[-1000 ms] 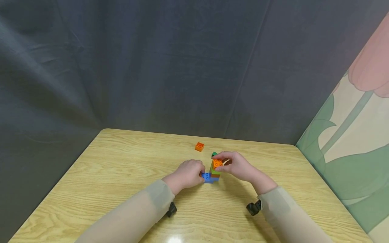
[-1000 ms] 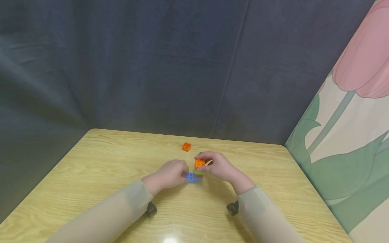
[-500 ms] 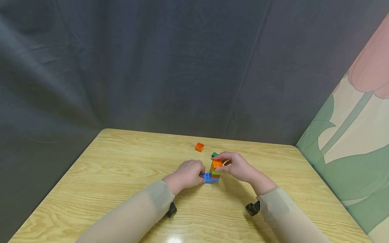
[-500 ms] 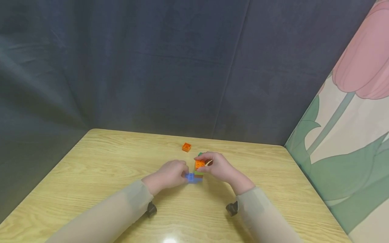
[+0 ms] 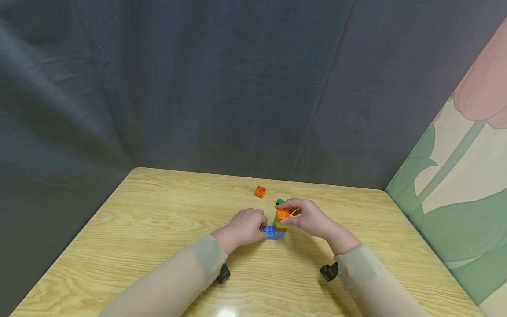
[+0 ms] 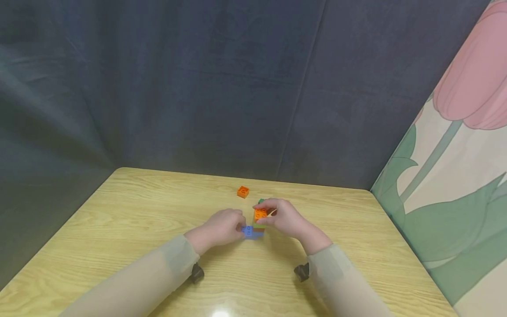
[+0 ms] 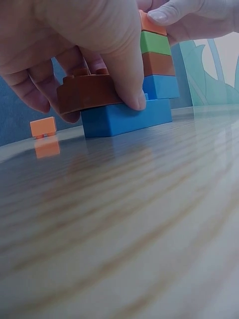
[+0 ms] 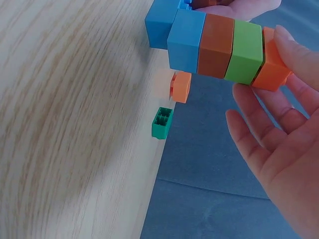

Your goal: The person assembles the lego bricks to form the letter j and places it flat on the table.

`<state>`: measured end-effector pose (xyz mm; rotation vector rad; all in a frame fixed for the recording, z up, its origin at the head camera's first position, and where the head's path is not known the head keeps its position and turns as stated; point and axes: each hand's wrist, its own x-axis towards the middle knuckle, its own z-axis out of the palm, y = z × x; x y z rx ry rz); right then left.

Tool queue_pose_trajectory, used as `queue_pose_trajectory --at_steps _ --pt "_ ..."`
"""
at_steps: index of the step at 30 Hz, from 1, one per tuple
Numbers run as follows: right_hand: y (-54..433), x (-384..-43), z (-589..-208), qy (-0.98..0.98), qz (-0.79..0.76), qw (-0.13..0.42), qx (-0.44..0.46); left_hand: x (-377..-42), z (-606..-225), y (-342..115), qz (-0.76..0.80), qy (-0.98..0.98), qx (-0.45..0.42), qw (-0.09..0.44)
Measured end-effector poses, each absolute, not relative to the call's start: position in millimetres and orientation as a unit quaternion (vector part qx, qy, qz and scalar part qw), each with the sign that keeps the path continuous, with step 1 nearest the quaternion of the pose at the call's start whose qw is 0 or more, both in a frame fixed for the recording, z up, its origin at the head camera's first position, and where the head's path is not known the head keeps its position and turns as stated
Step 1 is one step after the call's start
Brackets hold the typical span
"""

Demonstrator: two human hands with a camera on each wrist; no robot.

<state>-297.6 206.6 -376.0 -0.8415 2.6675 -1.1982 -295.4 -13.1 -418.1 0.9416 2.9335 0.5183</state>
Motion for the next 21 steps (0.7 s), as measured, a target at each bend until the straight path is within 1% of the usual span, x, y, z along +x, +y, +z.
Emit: queue_pose_trajectory --at_steps 21 --pt "204.9 -299.6 -376.0 0.877 -0.386 0.063 -0.279 -294.3 -417.5 -15.6 0.177 0.936 0.305 0.010"
